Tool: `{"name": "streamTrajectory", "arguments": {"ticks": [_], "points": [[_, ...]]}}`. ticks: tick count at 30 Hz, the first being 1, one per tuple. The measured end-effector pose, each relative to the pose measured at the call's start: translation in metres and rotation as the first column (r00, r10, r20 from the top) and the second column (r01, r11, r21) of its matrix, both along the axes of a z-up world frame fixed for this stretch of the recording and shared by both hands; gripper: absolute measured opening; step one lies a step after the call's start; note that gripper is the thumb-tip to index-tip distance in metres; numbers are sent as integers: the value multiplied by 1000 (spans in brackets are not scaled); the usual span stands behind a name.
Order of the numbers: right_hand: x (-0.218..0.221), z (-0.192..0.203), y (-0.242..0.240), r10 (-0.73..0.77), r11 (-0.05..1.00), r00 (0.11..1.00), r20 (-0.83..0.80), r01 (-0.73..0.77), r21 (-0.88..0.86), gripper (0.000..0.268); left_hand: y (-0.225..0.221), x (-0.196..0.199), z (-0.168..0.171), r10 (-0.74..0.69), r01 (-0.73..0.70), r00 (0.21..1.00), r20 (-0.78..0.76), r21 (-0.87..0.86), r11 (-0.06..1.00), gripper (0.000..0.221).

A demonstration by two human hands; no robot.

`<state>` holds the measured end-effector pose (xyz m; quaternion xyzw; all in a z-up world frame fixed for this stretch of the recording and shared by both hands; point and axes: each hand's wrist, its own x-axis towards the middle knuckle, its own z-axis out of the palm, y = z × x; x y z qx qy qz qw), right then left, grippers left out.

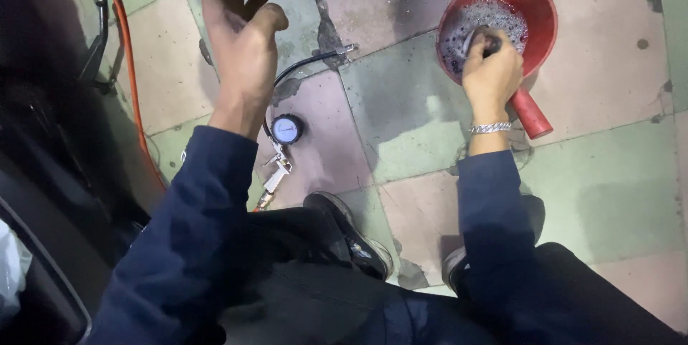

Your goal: Checking motorcycle tire pressure and cleaning parts with a brush and soapy water

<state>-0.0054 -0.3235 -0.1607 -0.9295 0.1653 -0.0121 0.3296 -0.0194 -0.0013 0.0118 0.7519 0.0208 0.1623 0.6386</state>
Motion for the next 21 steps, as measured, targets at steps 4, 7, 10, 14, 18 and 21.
{"name": "streamTrajectory", "arguments": {"ticks": [4,7,10,14,18,21], "points": [[-2,-8,3,-48,997,994,101,54,-63,11,-11,4,19,56,-57,997,-52,-21,998,60],[-3,-20,-7,-66,995,991,114,74,-67,34,-8,5,6,54,-59,997,-63,-80,995,75],[0,-15,-13,-87,991,977,197,104,-79,39,-10,6,18,61,-67,995,-76,-74,995,65],[-2,30,-6,-66,998,934,352,64,15,30,-11,6,20,32,-35,999,-42,-72,997,66],[-7,106,24,-83,902,888,453,-127,414,28,-10,6,17,39,-44,998,-54,-96,994,73],[-3,139,44,-139,650,897,419,-237,722,24,-9,6,19,25,-30,998,-54,-82,996,74]]}}
